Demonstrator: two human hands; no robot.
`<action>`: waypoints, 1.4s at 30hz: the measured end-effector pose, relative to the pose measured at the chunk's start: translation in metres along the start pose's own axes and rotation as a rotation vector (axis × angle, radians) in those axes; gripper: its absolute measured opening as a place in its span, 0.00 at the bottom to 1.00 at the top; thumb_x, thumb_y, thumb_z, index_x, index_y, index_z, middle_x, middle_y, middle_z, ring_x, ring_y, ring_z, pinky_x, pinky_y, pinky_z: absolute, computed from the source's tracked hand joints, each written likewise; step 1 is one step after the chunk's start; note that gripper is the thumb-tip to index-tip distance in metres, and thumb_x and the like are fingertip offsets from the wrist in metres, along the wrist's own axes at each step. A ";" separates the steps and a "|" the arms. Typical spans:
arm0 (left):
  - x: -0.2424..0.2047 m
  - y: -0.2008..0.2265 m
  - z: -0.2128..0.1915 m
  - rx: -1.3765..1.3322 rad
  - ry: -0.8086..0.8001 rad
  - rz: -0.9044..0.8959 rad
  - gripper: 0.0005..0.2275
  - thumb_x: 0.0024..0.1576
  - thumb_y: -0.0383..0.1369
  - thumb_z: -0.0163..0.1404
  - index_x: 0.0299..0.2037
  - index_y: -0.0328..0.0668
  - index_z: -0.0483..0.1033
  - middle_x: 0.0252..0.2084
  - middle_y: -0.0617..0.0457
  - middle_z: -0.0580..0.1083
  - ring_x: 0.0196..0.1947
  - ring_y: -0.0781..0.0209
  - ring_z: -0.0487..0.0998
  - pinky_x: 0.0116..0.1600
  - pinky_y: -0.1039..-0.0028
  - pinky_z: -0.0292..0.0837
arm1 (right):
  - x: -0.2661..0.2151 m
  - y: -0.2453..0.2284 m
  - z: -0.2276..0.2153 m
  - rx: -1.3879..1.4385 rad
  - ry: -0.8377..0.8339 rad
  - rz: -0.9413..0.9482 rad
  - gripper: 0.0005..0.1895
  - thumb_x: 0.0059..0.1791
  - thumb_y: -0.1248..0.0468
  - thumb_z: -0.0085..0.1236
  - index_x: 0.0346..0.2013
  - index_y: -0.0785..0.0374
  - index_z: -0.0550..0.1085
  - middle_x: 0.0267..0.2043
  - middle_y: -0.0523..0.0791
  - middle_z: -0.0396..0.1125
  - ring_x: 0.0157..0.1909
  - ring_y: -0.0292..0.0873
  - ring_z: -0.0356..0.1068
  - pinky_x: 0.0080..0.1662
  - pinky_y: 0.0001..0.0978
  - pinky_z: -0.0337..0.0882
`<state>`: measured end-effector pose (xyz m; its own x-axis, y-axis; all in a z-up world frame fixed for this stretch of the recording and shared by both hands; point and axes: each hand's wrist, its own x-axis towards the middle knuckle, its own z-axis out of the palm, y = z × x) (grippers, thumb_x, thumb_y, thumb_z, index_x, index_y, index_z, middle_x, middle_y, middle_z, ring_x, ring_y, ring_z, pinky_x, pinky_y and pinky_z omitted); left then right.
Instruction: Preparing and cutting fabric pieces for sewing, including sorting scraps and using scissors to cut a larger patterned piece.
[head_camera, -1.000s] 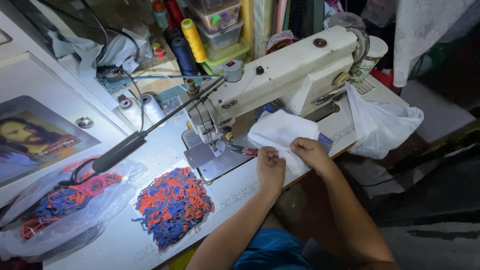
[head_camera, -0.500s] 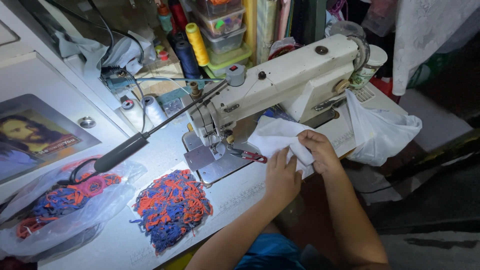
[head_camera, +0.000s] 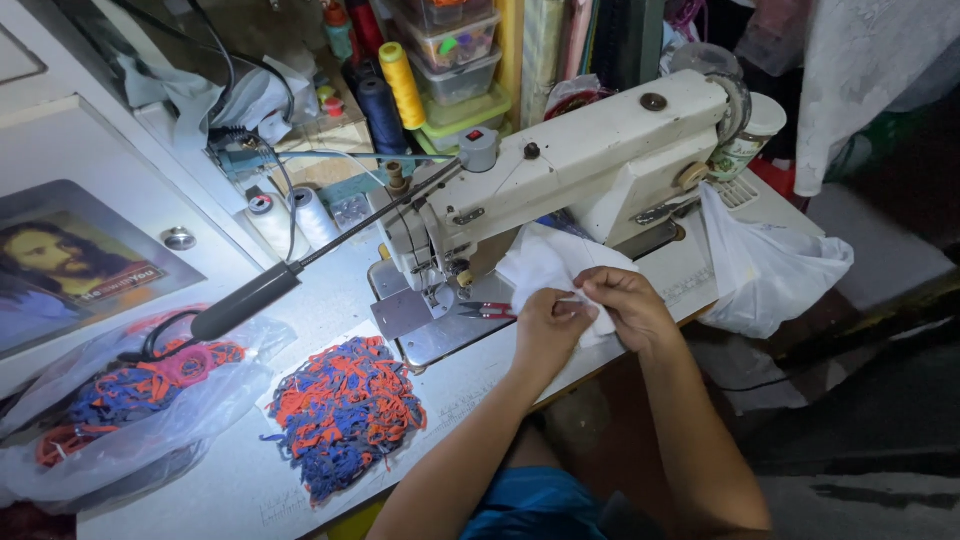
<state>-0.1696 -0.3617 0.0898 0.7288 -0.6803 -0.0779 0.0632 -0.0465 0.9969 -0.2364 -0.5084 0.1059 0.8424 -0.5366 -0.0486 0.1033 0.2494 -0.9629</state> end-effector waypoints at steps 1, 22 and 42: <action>0.000 -0.005 -0.001 -0.001 0.004 0.000 0.23 0.53 0.43 0.65 0.51 0.35 0.76 0.40 0.47 0.76 0.44 0.56 0.81 0.48 0.67 0.77 | -0.001 0.003 0.002 -0.001 -0.004 0.002 0.09 0.49 0.68 0.64 0.27 0.66 0.74 0.28 0.44 0.68 0.30 0.37 0.71 0.32 0.24 0.71; 0.006 -0.030 -0.033 -0.301 0.246 -0.121 0.10 0.57 0.29 0.61 0.27 0.38 0.74 0.21 0.54 0.72 0.23 0.67 0.71 0.30 0.81 0.64 | -0.019 0.054 0.032 -0.680 0.099 -0.237 0.12 0.48 0.62 0.69 0.43 0.63 0.79 0.39 0.45 0.69 0.46 0.40 0.71 0.51 0.34 0.73; 0.009 -0.004 -0.001 1.209 -0.115 0.415 0.21 0.66 0.35 0.44 0.68 0.33 0.66 0.68 0.28 0.63 0.72 0.30 0.59 0.74 0.42 0.47 | -0.008 -0.031 0.032 -0.037 0.155 -0.396 0.08 0.58 0.59 0.53 0.37 0.59 0.71 0.29 0.35 0.63 0.33 0.28 0.65 0.35 0.18 0.62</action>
<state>-0.1622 -0.3669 0.0853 0.4786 -0.8594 0.1799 -0.8535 -0.4073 0.3251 -0.2298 -0.4858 0.1444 0.6518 -0.7005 0.2906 0.3819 -0.0278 -0.9238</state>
